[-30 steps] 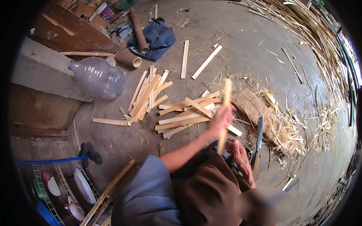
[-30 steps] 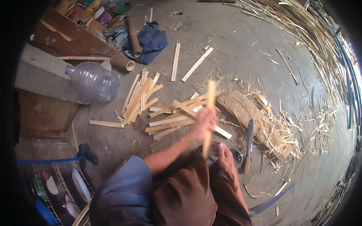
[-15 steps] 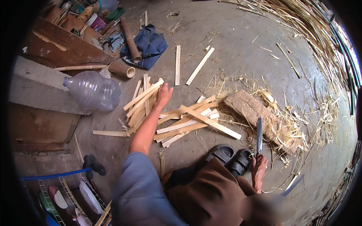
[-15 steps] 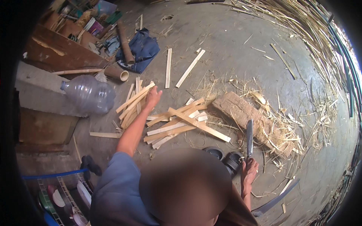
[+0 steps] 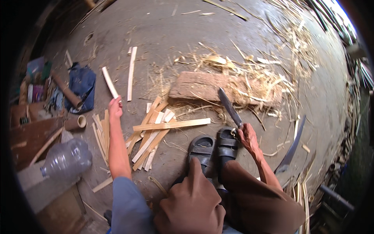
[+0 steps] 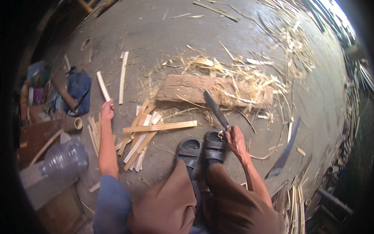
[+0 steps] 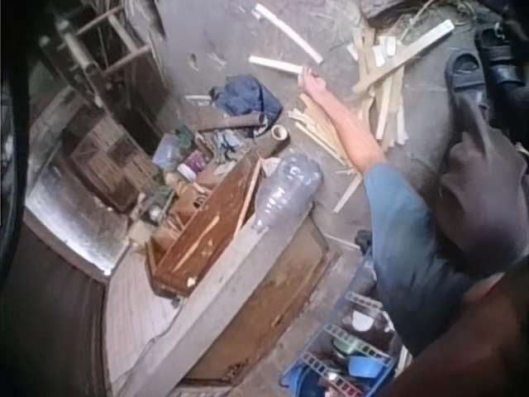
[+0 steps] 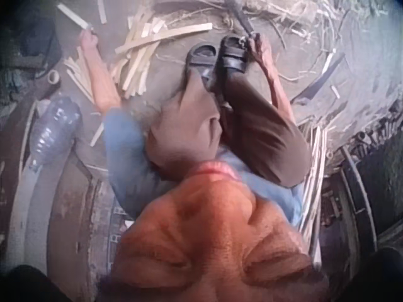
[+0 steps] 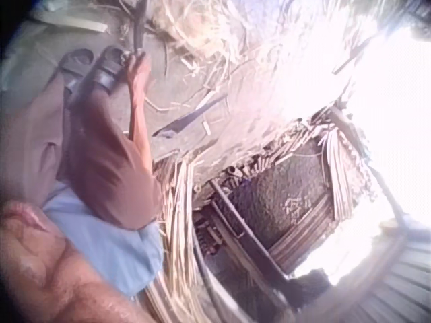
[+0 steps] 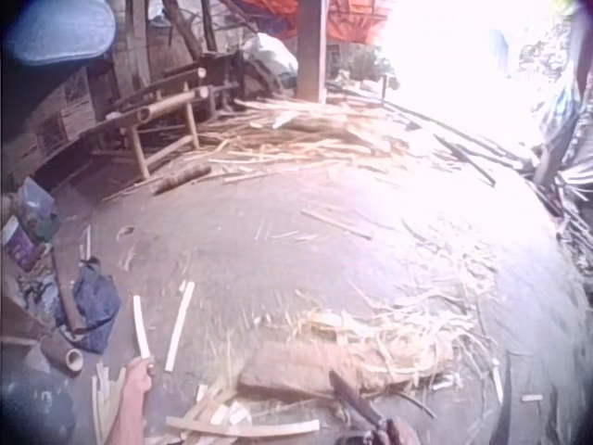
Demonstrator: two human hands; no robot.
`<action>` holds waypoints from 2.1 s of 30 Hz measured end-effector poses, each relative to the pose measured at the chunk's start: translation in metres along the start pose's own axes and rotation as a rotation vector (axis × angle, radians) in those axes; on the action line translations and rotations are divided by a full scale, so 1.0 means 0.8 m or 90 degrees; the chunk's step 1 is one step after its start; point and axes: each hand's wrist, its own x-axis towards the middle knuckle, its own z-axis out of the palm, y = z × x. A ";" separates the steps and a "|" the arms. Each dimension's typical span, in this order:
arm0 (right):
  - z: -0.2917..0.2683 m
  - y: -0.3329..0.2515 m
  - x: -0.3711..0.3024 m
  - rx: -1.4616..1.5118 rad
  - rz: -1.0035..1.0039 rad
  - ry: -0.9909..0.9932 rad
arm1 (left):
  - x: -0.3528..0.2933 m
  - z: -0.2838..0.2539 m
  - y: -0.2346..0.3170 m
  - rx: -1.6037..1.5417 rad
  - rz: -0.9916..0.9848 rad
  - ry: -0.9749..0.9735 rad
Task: The person sits on the floor and uses a knife to shave and split thin bamboo strips, repeatedly picking up pieces, shaving them, and placing them into a growing pile. The person occasionally pauses to inspect the strips and adjust their grip.
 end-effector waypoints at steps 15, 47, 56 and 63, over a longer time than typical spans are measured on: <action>-0.002 -0.026 -0.029 0.261 0.185 0.174 | -0.288 0.360 0.090 -0.154 0.264 -0.427; -0.043 -0.159 -0.009 0.302 -0.039 -0.027 | -0.428 0.458 0.083 -0.352 0.387 -0.257; 0.010 -0.126 0.009 0.203 0.052 -0.030 | -0.461 0.458 0.067 -0.273 0.456 -0.203; -0.027 -0.087 -0.007 0.239 0.135 -0.086 | -0.465 0.481 0.077 -0.307 0.467 -0.188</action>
